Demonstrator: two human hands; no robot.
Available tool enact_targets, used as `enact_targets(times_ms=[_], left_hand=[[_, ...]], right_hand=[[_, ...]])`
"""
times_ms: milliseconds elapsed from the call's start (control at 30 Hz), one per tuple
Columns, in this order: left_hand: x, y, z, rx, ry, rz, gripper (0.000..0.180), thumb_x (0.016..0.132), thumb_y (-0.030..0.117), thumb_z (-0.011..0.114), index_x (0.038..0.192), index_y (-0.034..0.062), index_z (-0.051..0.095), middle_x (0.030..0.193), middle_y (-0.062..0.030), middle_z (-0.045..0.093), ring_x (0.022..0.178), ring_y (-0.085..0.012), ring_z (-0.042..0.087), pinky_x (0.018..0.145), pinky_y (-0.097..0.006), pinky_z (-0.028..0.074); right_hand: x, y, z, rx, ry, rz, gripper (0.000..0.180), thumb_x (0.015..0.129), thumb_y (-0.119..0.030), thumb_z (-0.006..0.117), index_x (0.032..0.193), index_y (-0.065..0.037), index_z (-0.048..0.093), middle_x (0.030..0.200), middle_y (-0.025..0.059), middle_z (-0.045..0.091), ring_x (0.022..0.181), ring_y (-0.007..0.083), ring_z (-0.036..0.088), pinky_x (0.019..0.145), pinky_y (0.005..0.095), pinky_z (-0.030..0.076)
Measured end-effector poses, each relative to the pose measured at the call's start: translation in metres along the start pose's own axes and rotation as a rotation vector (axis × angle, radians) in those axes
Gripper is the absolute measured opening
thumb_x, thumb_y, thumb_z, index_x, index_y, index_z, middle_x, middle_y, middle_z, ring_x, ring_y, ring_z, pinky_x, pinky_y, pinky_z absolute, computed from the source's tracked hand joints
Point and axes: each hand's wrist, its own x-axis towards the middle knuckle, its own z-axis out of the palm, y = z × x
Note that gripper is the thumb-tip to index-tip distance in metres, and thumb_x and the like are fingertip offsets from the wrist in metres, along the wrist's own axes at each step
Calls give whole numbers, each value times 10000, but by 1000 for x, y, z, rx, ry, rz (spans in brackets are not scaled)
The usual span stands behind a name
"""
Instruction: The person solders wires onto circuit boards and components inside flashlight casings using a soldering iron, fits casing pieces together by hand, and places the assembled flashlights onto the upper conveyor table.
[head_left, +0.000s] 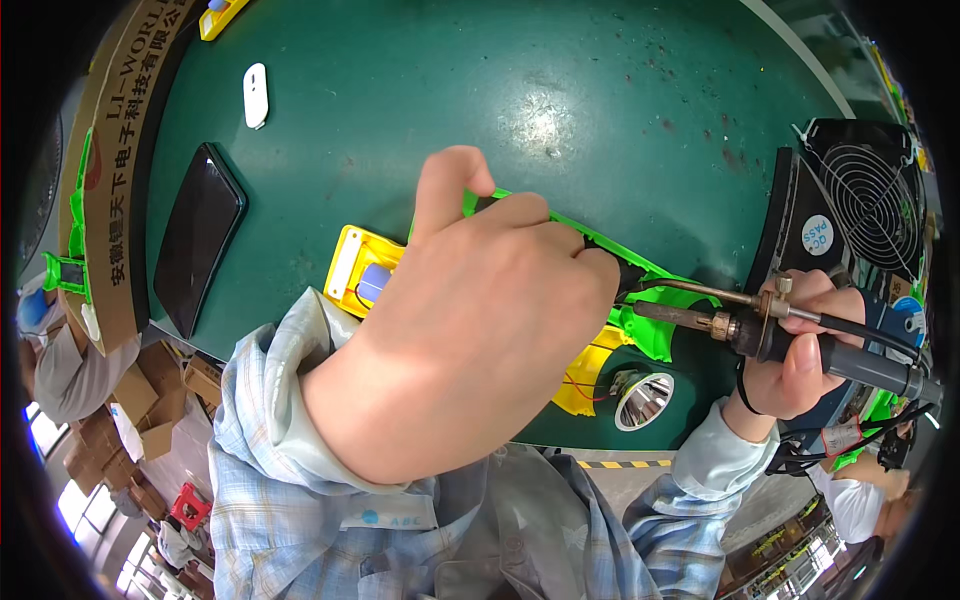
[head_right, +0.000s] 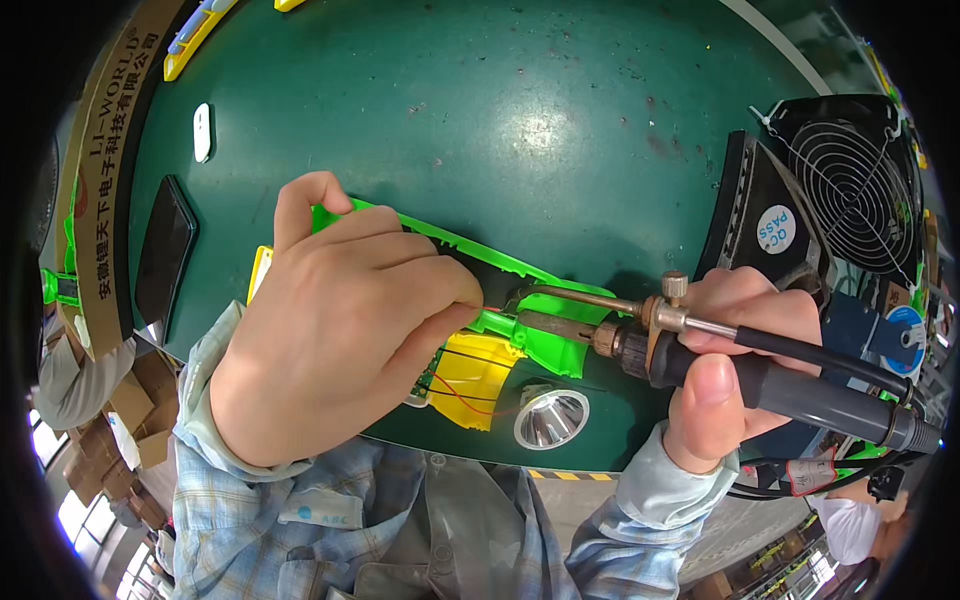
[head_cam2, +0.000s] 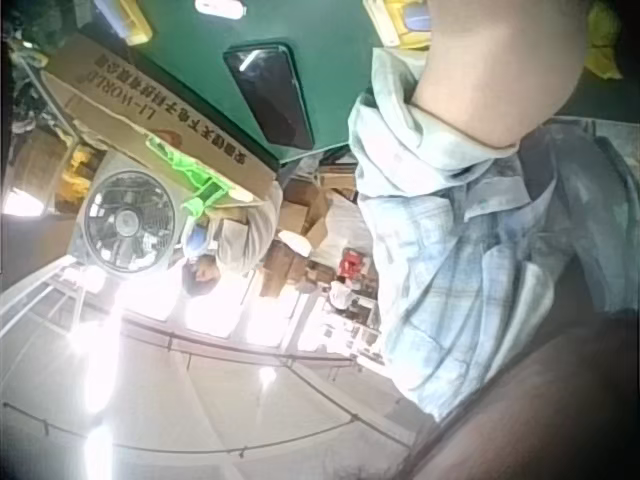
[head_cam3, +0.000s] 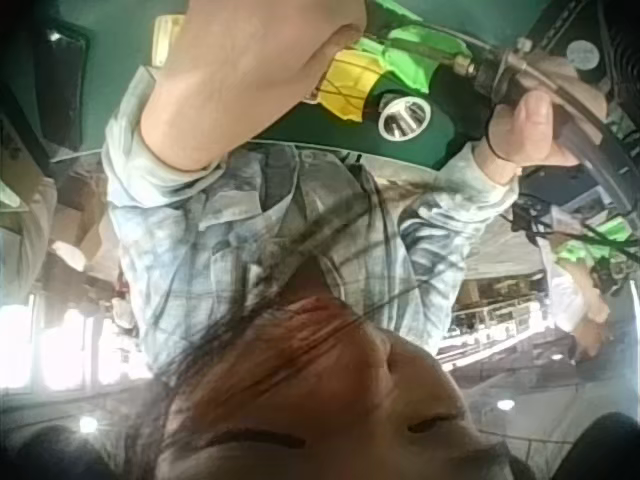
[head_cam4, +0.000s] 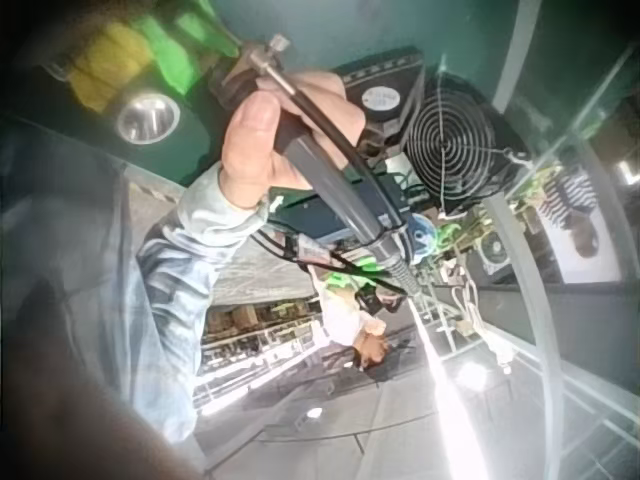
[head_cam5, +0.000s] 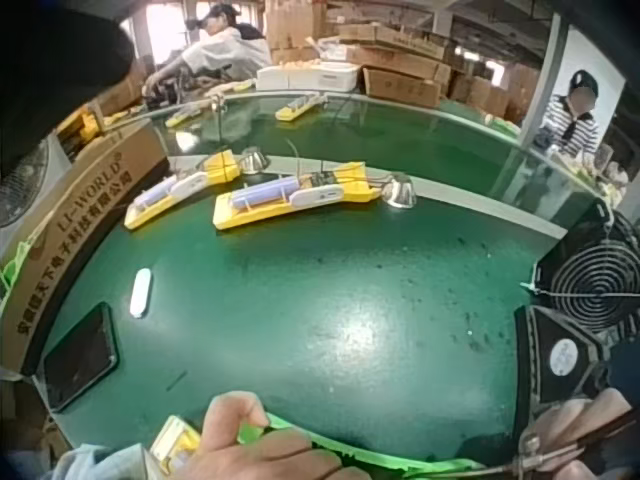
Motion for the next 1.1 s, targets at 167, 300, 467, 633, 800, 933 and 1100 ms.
enact_targets(times_ms=[167, 300, 467, 633, 800, 933, 1100], left_hand=[[-1, 0, 1, 6, 6, -2, 36, 674, 78, 552, 647, 95, 534, 602, 4, 519, 620, -156, 463, 734, -335, 250], [-1, 0, 2, -6, 18, -2, 43, 673, 78, 551, 636, 93, 536, 598, 5, 518, 617, -156, 463, 733, -334, 251], [-1, -1, 2, -8, 22, -8, 46, 670, 77, 553, 631, 95, 537, 595, 5, 517, 613, -154, 462, 732, -334, 252], [0, 1, 1, 2, 22, 2, 46, 670, 75, 550, 632, 96, 535, 587, 5, 509, 611, -156, 461, 733, -340, 251], [-2, -1, 3, 13, 19, -14, 49, 667, 69, 548, 630, 95, 527, 579, 4, 501, 610, -162, 458, 733, -342, 251], [-1, -1, 1, -9, 23, -3, 51, 666, 66, 546, 630, 95, 526, 578, 4, 500, 611, -162, 458, 734, -341, 250], [-1, -1, 3, 11, 29, -9, 56, 662, 63, 546, 620, 95, 527, 579, 6, 503, 608, -158, 459, 736, -340, 251]], right_hand=[[1, -1, 0, -6, -6, 1, 325, 659, -281, 593, 662, -5, 421, 549, 70, 448, 471, 145, 441, 455, 254, 400], [0, -1, 1, -1, 2, 5, 326, 655, -282, 597, 661, -7, 421, 548, 71, 449, 461, 144, 437, 452, 252, 399], [2, -1, 0, 26, -39, 19, 317, 650, -273, 597, 655, -12, 416, 541, 74, 442, 448, 142, 426, 443, 248, 387], [2, 0, -14, 101, -47, 22, 307, 629, -263, 588, 642, -17, 405, 526, 72, 428, 432, 138, 409, 413, 237, 346], [2, 1, 0, 91, -31, 42, 301, 621, -258, 583, 640, -17, 403, 525, 74, 428, 425, 135, 405, 417, 237, 351], [2, -2, -1, 65, -24, 38, 306, 626, -262, 586, 644, -15, 406, 527, 75, 431, 429, 137, 411, 423, 239, 357], [2, 1, 0, 56, -41, 33, 311, 641, -268, 588, 654, -13, 410, 539, 76, 444, 446, 140, 425, 438, 242, 368]])
